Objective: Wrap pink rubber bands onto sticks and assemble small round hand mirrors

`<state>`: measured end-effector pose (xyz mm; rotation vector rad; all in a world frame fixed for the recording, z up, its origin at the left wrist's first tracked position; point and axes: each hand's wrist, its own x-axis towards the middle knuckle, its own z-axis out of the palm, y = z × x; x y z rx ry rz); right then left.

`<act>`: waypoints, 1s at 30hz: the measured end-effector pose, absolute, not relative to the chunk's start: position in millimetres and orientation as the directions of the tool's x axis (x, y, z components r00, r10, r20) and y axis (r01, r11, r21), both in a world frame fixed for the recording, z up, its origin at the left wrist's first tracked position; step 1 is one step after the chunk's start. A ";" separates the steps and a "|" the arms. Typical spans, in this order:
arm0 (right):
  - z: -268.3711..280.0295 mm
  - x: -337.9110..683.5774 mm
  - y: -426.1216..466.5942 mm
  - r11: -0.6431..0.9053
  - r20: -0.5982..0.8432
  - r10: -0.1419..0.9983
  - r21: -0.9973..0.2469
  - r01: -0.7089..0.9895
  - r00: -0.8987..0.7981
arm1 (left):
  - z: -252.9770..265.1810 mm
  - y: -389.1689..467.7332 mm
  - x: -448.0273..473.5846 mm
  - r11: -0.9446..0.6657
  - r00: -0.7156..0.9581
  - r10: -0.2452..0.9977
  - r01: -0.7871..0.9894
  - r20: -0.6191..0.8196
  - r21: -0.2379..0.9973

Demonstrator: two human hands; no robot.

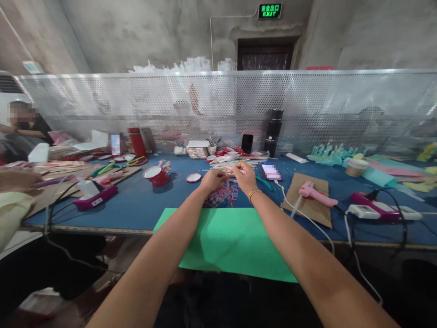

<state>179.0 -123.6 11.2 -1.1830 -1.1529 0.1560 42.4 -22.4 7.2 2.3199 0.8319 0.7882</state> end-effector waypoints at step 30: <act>7.2 180.9 -120.4 0.410 0.606 0.629 -0.791 0.453 0.487 | 6.2 -22.3 43.0 -0.649 0.617 0.708 0.377 0.343 0.661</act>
